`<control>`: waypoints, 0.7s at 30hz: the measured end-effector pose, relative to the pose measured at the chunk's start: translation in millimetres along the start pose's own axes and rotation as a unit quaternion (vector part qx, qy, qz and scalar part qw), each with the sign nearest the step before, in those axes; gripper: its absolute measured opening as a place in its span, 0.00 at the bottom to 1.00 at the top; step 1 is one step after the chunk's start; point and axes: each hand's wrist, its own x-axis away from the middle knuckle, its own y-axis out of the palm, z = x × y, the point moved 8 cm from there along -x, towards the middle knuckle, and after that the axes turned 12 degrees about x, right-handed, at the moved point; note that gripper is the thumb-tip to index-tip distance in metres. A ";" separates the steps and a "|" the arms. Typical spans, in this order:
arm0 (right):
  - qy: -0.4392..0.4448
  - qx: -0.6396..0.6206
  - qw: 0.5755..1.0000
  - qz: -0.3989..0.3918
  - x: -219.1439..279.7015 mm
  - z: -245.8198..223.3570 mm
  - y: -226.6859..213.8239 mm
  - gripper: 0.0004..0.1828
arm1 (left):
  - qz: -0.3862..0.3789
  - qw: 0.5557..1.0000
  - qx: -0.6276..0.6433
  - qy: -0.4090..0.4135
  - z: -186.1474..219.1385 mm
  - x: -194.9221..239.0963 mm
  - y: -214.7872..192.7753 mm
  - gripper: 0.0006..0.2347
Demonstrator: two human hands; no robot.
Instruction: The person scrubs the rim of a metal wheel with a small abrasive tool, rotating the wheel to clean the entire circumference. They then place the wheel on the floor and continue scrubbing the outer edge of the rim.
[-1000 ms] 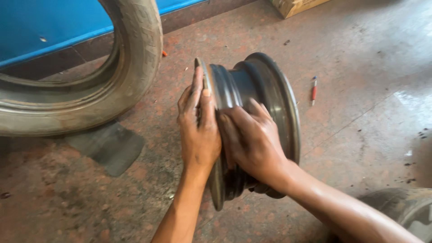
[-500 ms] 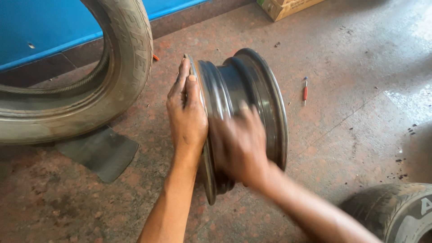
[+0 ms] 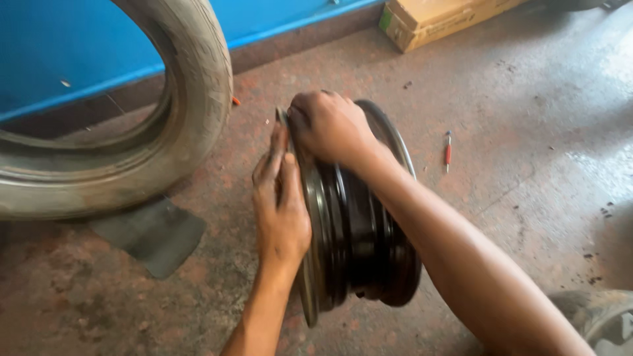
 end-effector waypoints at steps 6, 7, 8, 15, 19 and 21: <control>-0.071 -0.027 0.986 0.146 121.1 -42.8 -33.9 0.09 | -0.017 0.999 -0.024 -0.022 5.3 8.9 -2.2 0.21; -0.074 -0.060 0.980 0.177 144.7 -51.6 -41.5 0.08 | -0.013 0.999 0.021 -0.025 3.6 13.2 -3.6 0.20; -0.086 -0.014 0.977 0.192 139.0 -51.0 -42.4 0.09 | -0.009 0.997 0.067 -0.024 2.4 14.1 -2.9 0.20; -0.017 0.005 0.996 0.090 15.3 -14.2 -16.2 0.08 | 0.005 0.999 -0.045 -0.026 -4.0 -14.8 -3.6 0.19; -0.096 0.014 0.960 0.264 169.9 -56.8 -20.8 0.05 | 0.005 0.997 0.068 -0.021 -31.1 -50.4 4.6 0.18; -0.097 0.049 0.946 0.306 204.1 -68.4 -20.1 0.07 | 0.004 0.990 0.139 -0.028 -45.1 -54.1 16.6 0.19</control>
